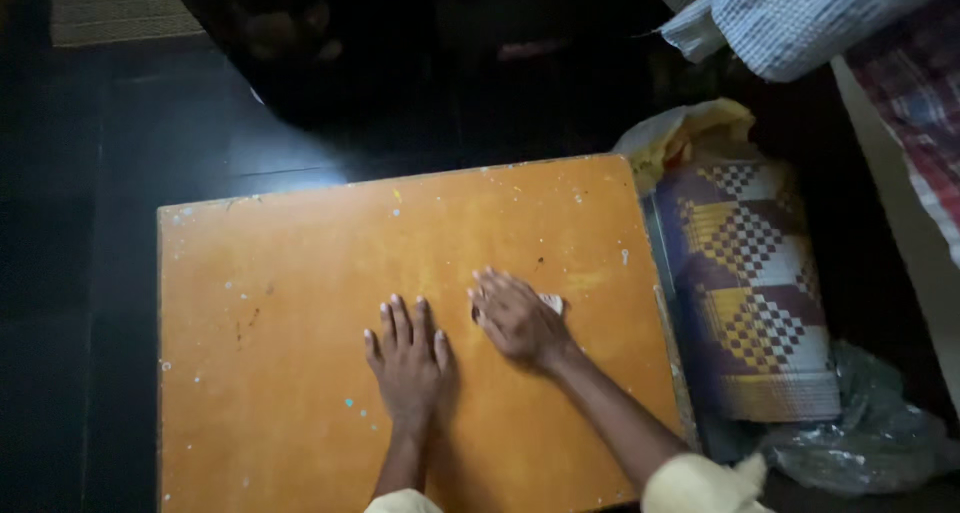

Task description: The person wipes the surface of a wooden table with a cloth. They then dip the cloth into a small orange jug and continue wiping the table's legs and frame.

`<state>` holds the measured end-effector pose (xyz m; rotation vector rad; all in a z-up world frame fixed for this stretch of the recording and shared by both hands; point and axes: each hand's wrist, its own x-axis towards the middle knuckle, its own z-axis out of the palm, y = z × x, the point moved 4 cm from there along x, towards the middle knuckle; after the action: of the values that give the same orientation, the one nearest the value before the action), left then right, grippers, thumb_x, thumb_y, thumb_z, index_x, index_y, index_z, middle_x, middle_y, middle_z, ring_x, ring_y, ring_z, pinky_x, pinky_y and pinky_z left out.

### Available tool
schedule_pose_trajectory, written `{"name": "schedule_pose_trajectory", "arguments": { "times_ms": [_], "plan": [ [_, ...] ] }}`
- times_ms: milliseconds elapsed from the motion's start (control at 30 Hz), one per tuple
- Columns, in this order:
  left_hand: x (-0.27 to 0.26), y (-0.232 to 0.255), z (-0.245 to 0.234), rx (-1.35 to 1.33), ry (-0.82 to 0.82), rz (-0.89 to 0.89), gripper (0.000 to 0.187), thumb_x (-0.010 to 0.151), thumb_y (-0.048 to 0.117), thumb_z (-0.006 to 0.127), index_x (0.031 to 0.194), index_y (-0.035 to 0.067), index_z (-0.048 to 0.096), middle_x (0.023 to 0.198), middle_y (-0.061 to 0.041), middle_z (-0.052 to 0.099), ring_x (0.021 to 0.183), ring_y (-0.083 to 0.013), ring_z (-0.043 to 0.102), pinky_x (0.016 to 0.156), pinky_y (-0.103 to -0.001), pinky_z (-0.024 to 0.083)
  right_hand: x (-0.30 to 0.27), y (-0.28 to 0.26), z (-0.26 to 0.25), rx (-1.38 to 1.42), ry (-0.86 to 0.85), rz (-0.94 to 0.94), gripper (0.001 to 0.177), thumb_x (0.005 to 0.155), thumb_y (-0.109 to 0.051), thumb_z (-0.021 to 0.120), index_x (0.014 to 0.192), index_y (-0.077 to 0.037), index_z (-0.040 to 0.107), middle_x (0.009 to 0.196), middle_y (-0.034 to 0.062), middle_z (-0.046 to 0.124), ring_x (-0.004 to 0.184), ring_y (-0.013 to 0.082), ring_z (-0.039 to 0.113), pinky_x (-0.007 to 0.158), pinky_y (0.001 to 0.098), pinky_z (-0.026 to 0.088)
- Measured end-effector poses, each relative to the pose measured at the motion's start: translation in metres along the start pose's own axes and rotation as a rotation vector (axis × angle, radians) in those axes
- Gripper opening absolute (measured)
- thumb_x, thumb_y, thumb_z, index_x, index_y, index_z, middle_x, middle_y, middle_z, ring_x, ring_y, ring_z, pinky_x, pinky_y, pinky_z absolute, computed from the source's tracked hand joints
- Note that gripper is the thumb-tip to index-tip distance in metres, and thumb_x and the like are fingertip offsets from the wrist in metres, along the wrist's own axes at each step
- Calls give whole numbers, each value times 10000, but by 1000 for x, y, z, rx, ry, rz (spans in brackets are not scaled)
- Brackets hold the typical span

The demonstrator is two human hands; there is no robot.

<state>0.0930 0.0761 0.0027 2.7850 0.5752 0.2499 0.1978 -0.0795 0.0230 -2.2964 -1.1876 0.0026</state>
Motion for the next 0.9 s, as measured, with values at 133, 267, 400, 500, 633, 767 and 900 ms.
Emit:
{"name": "schedule_pose_trajectory", "arguments": {
  "times_ms": [133,267,400,500,633,767,900],
  "plan": [
    [3,-2,5,29,15,5,602,954,377,520,1509,149,469,1622,-162,364,1504,-322,321,1218,-576,162,61,32,11,24,126,106,420,957,-185,653,1315,32,629,1436,211,608,1408,362,516,1169,447,405],
    [2,-2,4,21,43,10,604,935,385,524,1497,167,476,1610,-159,381,1499,-320,328,1213,-582,179,104,55,21,20,166,58,398,970,-221,660,1303,-3,656,1394,169,648,1376,315,556,1179,433,404],
    [2,-2,6,43,33,-10,607,931,385,521,1498,178,469,1616,-149,379,1501,-311,325,1212,-582,186,111,89,3,-107,3,146,255,1045,-238,553,1216,-161,726,1370,48,691,1333,231,623,1213,423,412],
    [3,-2,7,36,37,-13,616,922,384,519,1503,191,460,1626,-136,367,1504,-295,321,1213,-582,179,93,152,-36,-282,116,284,279,1085,-241,440,1149,-223,711,1509,25,599,1477,279,520,1261,538,285],
    [2,0,5,8,36,-18,604,938,370,513,1512,193,450,1637,-131,354,1517,-299,309,1223,-577,173,45,254,-75,-471,278,629,550,1077,-409,369,1584,-195,384,1649,92,348,1558,301,255,1243,569,132],
    [2,1,1,-10,30,-17,601,939,349,524,1510,172,452,1636,-146,346,1513,-311,306,1216,-577,172,33,279,-56,-333,256,821,600,1104,-426,320,1633,-155,235,1710,100,211,1574,293,151,1266,503,111],
    [5,0,1,-30,6,-35,617,908,333,550,1494,160,461,1618,-155,347,1497,-331,304,1196,-586,168,72,220,-36,-180,153,880,527,1142,-336,269,1619,-119,209,1705,80,180,1577,285,132,1274,453,112]
  ]
}}
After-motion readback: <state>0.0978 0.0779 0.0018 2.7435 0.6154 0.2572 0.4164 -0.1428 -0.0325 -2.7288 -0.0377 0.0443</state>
